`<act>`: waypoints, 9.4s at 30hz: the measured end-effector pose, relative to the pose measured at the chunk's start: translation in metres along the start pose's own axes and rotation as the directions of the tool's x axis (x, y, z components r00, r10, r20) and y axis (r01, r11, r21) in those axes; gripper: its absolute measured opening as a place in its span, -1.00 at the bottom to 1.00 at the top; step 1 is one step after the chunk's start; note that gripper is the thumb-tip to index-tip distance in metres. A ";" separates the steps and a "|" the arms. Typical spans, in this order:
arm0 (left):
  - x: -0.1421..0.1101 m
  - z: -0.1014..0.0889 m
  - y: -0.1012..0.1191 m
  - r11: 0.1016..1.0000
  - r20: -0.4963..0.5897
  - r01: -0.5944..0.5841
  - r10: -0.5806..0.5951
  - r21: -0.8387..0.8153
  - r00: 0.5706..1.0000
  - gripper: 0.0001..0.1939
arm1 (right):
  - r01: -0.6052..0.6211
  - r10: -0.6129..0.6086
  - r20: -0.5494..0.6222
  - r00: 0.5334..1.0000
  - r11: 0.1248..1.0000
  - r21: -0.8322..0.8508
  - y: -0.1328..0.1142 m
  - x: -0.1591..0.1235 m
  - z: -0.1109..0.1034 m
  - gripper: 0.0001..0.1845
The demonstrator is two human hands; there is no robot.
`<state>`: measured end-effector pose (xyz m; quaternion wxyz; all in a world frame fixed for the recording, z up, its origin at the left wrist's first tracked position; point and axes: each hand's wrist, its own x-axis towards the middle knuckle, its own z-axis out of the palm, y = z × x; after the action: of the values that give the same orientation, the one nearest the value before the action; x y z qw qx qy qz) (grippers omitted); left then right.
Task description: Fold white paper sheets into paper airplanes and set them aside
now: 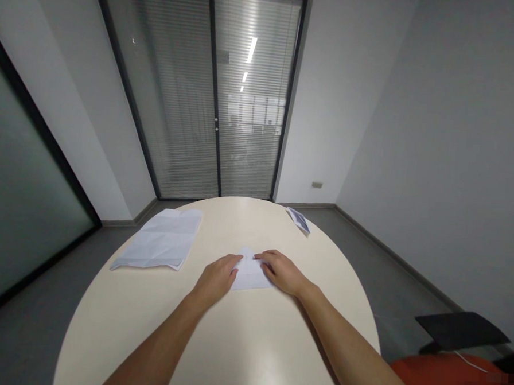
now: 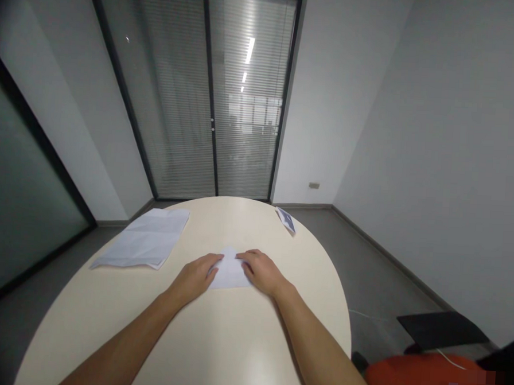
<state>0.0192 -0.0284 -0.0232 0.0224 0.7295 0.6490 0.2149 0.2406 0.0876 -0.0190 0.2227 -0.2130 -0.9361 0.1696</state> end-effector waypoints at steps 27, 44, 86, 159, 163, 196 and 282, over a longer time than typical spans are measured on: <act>-0.004 0.001 0.012 0.991 0.020 -0.063 0.061 0.119 0.998 -0.64 | -0.007 0.010 0.135 0.991 1.000 -0.023 -0.011 0.003 0.018 -0.39; -0.008 0.015 0.016 0.980 -0.030 -0.008 0.015 0.200 0.999 -0.58 | 0.126 -0.130 0.112 0.985 0.991 0.040 -0.016 0.004 -0.007 -0.69; -0.007 0.004 0.007 0.993 0.149 -0.110 0.114 -0.034 0.982 -0.62 | -0.025 0.027 -0.062 0.998 0.999 0.031 0.007 0.001 0.008 -0.65; 0.001 -0.002 -0.005 0.978 -0.348 0.110 -0.167 -0.180 0.922 -0.79 | -0.158 0.267 -0.298 0.916 0.926 0.342 0.026 0.001 0.000 -0.70; 0.002 -0.001 -0.003 0.952 -0.414 0.144 -0.249 -0.270 0.875 -0.78 | -0.156 0.367 -0.344 0.864 0.846 0.509 0.031 0.002 0.001 -0.60; 0.002 0.016 -0.010 0.964 -0.249 0.265 -0.255 0.005 0.934 -0.60 | -0.419 0.483 -0.222 0.847 0.864 0.278 0.041 -0.003 0.012 -0.61; -0.008 0.011 0.021 0.995 0.004 -0.021 0.021 0.096 1.000 -0.52 | -0.264 0.274 -0.147 0.950 0.961 0.080 0.017 0.003 0.009 -0.65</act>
<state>0.0421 -0.0372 -0.0286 -0.0137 0.7369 0.6507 0.1826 0.2393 0.1019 -0.0328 0.2767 -0.3446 -0.8724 0.2090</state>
